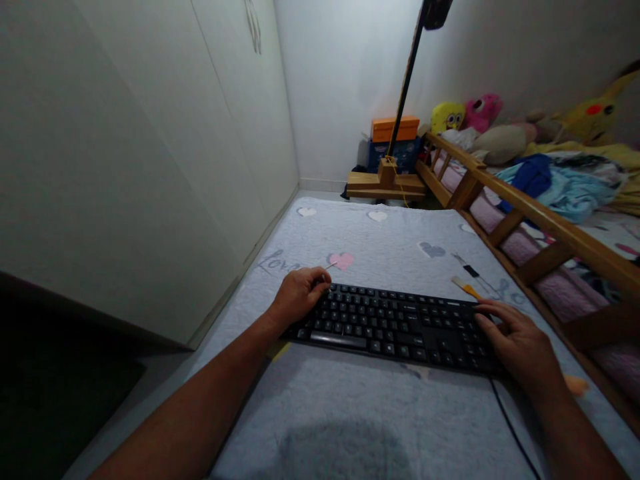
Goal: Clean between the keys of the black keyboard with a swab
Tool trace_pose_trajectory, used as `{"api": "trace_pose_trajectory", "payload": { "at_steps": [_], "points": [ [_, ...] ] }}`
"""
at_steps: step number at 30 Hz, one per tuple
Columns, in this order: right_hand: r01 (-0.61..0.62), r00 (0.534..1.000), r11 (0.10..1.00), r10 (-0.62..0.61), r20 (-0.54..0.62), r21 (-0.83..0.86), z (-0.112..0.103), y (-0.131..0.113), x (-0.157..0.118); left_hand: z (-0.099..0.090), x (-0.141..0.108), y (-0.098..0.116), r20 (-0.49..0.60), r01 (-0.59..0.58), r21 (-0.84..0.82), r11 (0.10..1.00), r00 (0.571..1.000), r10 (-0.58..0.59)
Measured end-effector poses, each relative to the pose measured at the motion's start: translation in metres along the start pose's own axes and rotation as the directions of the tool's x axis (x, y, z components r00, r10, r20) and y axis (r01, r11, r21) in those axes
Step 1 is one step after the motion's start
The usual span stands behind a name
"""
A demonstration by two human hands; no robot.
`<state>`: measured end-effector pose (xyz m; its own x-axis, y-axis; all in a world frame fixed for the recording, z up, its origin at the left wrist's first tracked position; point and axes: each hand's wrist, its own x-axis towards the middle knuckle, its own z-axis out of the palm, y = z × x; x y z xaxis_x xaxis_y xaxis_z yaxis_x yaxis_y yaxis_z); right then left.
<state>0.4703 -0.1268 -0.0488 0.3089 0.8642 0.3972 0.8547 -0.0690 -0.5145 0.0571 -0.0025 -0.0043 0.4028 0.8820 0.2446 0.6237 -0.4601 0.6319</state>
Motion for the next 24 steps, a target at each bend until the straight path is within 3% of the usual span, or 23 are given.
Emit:
{"api": "trace_pose_trajectory", "payload": {
  "at_steps": [10, 24],
  "points": [
    [0.024, 1.0, 1.0, -0.024, -0.013, -0.013, 0.001, 0.003, 0.0, 0.007, -0.003, 0.001, 0.026, -0.065, 0.026, 0.998, 0.998, 0.064],
    [0.01, 1.0, 1.0, -0.01, -0.001, -0.021, 0.002, 0.003, -0.001, -0.006, -0.006, 0.003, 0.152, -0.148, -0.034, 0.988, 0.977, 0.152]
  ]
}}
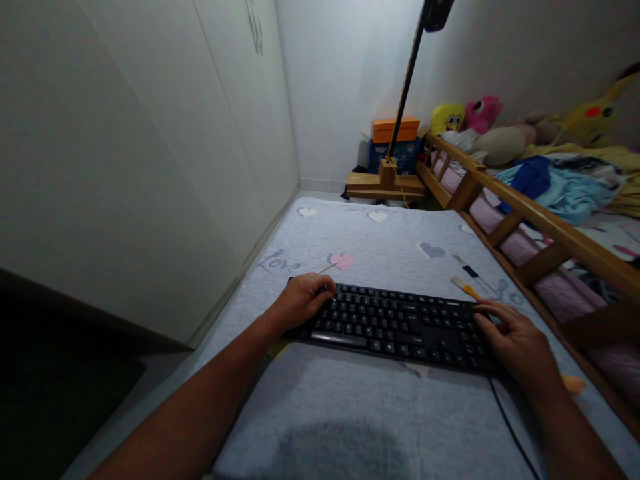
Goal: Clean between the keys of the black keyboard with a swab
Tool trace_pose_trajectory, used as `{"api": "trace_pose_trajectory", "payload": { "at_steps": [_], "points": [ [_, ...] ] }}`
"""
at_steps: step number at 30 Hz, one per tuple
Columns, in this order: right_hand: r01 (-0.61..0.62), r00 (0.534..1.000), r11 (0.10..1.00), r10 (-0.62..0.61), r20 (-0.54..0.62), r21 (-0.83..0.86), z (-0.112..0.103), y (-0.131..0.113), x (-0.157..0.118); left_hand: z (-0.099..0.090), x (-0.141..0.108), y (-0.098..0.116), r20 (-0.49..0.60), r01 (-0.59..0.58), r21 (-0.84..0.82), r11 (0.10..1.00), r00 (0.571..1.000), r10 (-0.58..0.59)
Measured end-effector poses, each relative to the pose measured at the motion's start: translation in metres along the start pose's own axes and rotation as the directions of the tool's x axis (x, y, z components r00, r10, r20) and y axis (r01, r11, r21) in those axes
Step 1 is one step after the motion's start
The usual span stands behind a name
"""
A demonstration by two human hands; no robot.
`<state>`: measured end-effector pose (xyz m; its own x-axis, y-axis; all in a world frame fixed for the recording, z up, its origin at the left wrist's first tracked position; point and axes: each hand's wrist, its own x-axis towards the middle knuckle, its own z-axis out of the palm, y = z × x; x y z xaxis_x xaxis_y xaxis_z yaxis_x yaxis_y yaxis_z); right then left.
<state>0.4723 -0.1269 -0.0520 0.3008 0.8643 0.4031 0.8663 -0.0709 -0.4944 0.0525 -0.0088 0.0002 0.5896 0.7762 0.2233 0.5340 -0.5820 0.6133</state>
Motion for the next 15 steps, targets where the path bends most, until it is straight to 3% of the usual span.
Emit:
{"api": "trace_pose_trajectory", "payload": {
  "at_steps": [15],
  "points": [
    [-0.016, 1.0, 1.0, 0.016, 0.012, 0.023, -0.002, -0.002, 0.0012, -0.0078, -0.0029, -0.005, -0.005, 0.049, 0.055, 0.997, 0.999, -0.049]
  ]
}}
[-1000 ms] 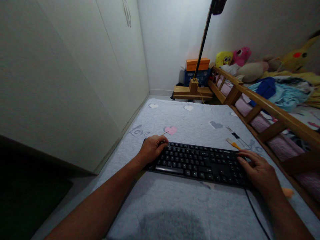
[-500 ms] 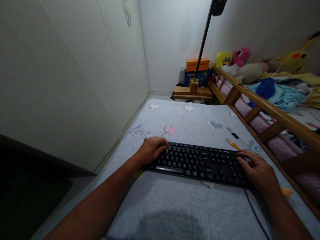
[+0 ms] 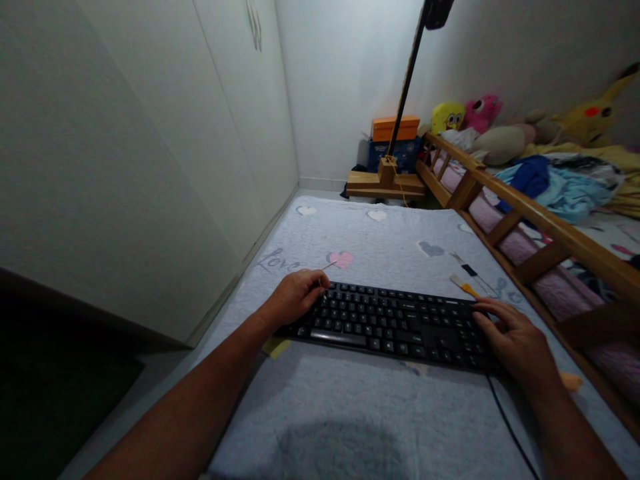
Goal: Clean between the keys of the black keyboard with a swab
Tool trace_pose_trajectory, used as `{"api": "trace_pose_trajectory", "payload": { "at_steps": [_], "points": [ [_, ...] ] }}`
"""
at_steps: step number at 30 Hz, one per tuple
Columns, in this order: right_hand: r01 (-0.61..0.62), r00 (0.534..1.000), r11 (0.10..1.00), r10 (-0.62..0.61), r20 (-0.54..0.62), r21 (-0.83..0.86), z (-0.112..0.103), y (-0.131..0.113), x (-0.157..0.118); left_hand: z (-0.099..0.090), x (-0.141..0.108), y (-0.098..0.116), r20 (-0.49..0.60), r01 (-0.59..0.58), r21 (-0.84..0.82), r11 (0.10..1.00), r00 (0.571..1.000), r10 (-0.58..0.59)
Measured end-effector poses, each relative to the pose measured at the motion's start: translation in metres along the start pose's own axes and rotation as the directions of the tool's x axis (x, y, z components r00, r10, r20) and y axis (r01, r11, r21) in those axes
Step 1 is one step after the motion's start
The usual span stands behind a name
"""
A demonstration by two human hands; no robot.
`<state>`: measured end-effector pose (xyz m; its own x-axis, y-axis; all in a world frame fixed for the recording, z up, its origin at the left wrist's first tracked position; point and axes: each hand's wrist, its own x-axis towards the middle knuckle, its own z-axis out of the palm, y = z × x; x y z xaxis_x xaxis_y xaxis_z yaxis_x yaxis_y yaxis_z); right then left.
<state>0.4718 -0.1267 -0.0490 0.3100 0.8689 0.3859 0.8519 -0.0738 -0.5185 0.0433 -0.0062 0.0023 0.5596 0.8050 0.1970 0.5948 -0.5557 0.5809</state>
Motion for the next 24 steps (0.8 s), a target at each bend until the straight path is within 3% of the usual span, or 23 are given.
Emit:
{"api": "trace_pose_trajectory", "payload": {
  "at_steps": [12, 24],
  "points": [
    [-0.013, 1.0, 1.0, 0.013, -0.006, 0.012, 0.0002, -0.0015, -0.0004, -0.0025, 0.0004, -0.0043, 0.015, -0.005, 0.019, 1.0, 1.0, 0.004],
    [0.012, 1.0, 1.0, -0.012, -0.022, 0.002, 0.0014, 0.0017, 0.0004, 0.0051, 0.0003, -0.0025, -0.035, -0.013, -0.055, 0.998, 0.999, 0.011]
  ]
}}
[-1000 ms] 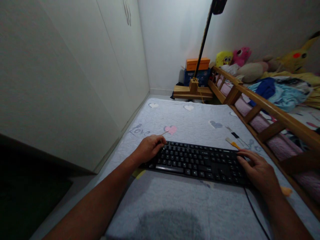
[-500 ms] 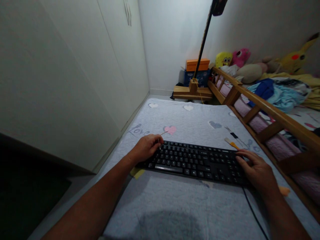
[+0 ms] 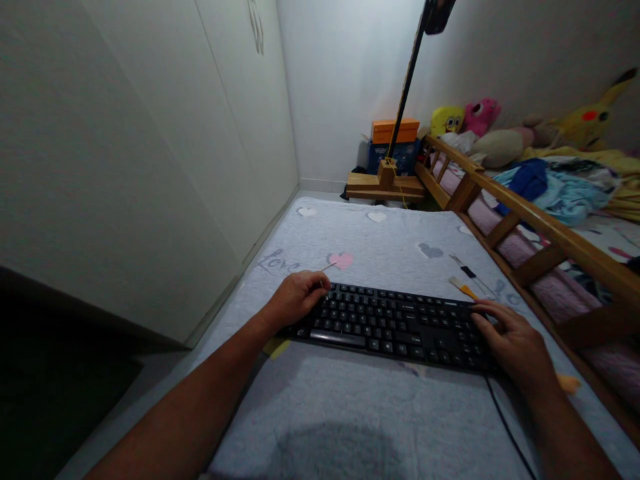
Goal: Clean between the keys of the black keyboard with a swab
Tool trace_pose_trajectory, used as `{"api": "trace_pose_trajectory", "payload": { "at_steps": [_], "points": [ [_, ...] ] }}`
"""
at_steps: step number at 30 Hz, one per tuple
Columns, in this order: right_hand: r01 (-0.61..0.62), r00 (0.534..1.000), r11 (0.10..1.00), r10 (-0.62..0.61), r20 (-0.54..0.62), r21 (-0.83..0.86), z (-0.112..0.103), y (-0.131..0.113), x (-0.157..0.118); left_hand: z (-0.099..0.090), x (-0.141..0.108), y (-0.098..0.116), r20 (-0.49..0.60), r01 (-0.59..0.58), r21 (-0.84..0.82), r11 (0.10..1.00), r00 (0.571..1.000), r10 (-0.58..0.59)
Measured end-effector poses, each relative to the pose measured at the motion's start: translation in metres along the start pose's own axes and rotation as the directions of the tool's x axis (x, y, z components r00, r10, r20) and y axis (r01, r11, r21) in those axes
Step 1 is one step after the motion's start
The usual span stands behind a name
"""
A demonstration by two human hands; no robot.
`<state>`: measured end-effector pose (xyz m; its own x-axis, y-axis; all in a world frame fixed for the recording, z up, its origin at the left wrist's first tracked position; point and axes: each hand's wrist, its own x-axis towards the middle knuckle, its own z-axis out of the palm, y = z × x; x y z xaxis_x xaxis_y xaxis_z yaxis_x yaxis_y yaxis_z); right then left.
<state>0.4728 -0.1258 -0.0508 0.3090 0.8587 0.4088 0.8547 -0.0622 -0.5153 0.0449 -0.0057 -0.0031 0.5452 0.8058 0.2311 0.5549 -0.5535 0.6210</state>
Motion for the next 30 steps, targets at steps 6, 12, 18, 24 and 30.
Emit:
{"api": "trace_pose_trajectory", "payload": {
  "at_steps": [6, 12, 18, 24, 30],
  "points": [
    [-0.001, 1.0, 1.0, 0.001, -0.005, 0.003, 0.001, 0.0, 0.0, 0.006, -0.001, 0.002, -0.026, -0.04, -0.011, 0.999, 0.999, 0.039],
    [0.015, 1.0, 1.0, -0.015, 0.01, -0.002, 0.001, 0.003, -0.001, 0.011, 0.0, 0.006, -0.074, -0.046, 0.001, 0.999, 0.996, 0.046],
    [-0.022, 1.0, 1.0, 0.022, 0.014, 0.002, 0.002, 0.004, -0.001, 0.017, 0.003, 0.003, -0.11, -0.004, 0.074, 0.997, 0.994, 0.012],
    [-0.017, 1.0, 1.0, 0.017, 0.009, -0.011, 0.002, 0.003, -0.001, 0.021, 0.004, 0.003, -0.128, -0.002, 0.129, 0.992, 0.992, 0.019],
    [-0.003, 1.0, 1.0, 0.003, 0.003, -0.006, 0.002, 0.002, -0.001, 0.024, 0.008, 0.005, -0.143, -0.021, 0.13, 0.991, 0.989, 0.04]
  ]
}}
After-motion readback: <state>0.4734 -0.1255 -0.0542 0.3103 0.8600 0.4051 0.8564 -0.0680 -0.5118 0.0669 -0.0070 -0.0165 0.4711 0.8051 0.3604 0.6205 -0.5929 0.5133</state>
